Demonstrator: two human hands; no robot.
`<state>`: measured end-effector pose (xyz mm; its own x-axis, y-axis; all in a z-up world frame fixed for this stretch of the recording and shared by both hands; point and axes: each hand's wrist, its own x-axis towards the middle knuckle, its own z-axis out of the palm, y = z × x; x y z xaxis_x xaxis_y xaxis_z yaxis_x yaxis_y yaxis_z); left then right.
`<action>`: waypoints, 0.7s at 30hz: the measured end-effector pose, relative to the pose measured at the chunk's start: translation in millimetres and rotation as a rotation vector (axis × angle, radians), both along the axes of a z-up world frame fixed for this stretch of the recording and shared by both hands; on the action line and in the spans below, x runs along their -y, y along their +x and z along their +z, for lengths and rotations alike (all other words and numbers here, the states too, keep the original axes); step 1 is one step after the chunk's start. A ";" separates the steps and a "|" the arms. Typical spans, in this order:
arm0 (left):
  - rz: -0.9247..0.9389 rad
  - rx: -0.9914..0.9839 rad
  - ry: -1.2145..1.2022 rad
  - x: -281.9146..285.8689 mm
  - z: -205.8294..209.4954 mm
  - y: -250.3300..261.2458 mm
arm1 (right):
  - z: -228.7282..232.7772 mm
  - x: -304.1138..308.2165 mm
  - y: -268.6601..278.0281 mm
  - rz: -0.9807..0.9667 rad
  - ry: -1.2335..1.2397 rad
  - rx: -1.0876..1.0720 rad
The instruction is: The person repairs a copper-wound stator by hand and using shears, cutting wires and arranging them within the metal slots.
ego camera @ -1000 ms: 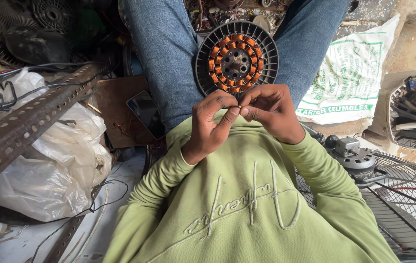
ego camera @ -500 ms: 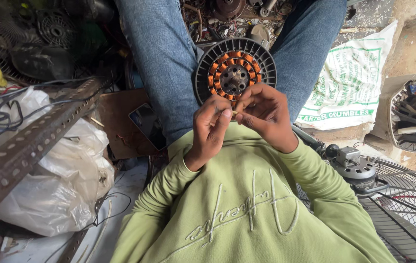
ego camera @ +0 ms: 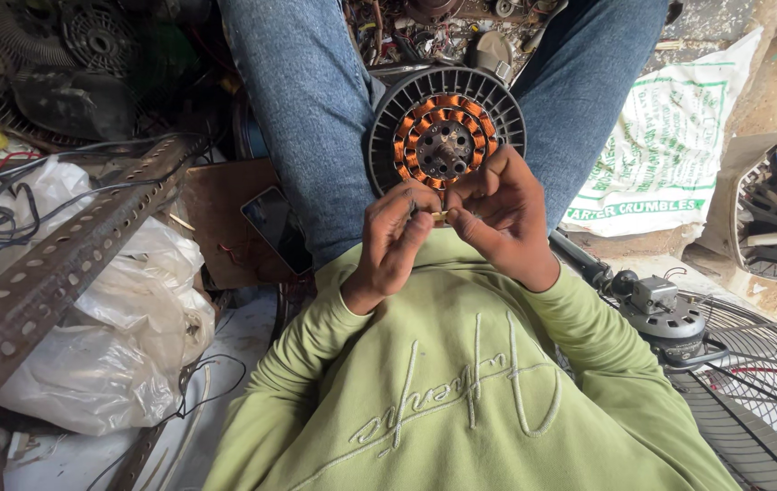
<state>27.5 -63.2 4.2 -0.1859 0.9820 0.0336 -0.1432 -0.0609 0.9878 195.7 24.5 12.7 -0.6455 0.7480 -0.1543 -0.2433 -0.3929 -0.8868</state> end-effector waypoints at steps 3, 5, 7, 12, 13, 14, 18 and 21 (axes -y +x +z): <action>0.009 -0.112 -0.002 2.9 0.2 0.1 | 5.5 -1.7 5.8 -0.009 -0.005 0.088; 0.036 -0.010 -0.025 5.2 1.3 1.6 | 7.9 -2.8 5.9 -0.014 -0.033 0.124; 0.065 0.088 -0.045 6.4 3.6 4.5 | 10.2 -4.9 4.7 -0.046 -0.095 -0.040; 0.123 -0.209 0.027 3.2 14.5 6.5 | 19.5 -1.4 6.4 0.049 0.141 0.158; 0.124 -0.203 0.028 1.7 15.9 6.3 | 17.6 -3.0 8.3 0.073 0.289 0.237; 0.087 -0.295 0.085 -0.7 16.2 4.7 | 16.0 -6.3 13.5 0.075 0.291 0.242; 0.055 -0.580 0.149 -4.4 5.7 -10.8 | 8.9 -10.0 43.7 -0.013 0.190 0.359; 0.026 -0.762 0.126 -19.0 -4.7 -9.9 | -8.8 -31.4 43.4 -0.061 0.189 0.413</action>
<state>17.7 -44.2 -0.6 -0.0894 0.9580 0.2726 0.5769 -0.1733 0.7982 239.2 55.8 3.9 -0.5128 0.8223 -0.2467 0.1279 -0.2110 -0.9691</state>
